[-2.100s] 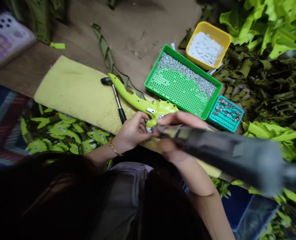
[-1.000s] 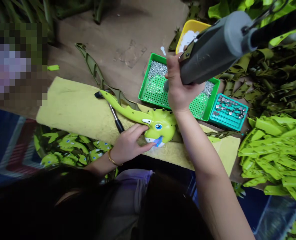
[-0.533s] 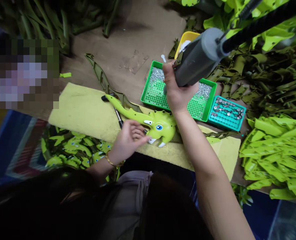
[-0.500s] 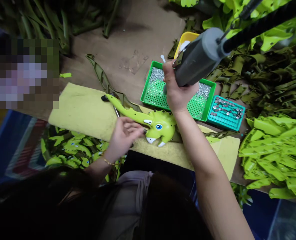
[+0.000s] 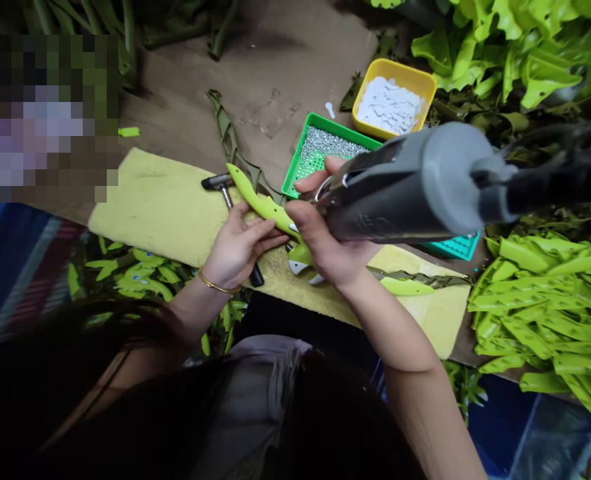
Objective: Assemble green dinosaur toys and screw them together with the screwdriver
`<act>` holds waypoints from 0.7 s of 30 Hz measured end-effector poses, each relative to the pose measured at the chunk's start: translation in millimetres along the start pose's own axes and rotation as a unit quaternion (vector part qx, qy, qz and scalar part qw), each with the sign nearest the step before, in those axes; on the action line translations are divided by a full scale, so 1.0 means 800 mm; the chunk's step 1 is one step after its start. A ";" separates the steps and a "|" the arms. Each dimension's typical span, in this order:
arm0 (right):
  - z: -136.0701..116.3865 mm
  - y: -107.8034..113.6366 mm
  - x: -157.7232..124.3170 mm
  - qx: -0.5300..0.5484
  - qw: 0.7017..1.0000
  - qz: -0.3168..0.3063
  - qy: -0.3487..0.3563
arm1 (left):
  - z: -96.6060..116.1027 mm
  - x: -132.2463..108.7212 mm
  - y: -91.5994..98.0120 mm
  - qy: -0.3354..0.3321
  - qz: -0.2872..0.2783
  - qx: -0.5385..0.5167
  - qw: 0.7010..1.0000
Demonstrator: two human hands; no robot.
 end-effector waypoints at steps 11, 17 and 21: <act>0.026 0.014 -0.030 0.001 0.999 -0.046 -0.026 | -0.003 0.011 -0.002 0.005 0.044 -0.005 0.999; 0.013 -0.003 0.011 0.027 0.999 0.043 -0.001 | -0.006 -0.001 -0.002 0.017 0.030 -0.020 0.999; 0.061 -0.005 0.055 -0.062 0.977 0.200 0.045 | -0.006 -0.003 0.000 0.044 -0.006 0.013 0.999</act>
Point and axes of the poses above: each hand's wrist, its own x-axis towards the middle knuckle, its own y-axis out of the back of the hand, z = x × y, the point moved 3 cm from there along x, towards the middle knuckle, and after that the axes turned 14 degrees about z, right-handed, at the moved point
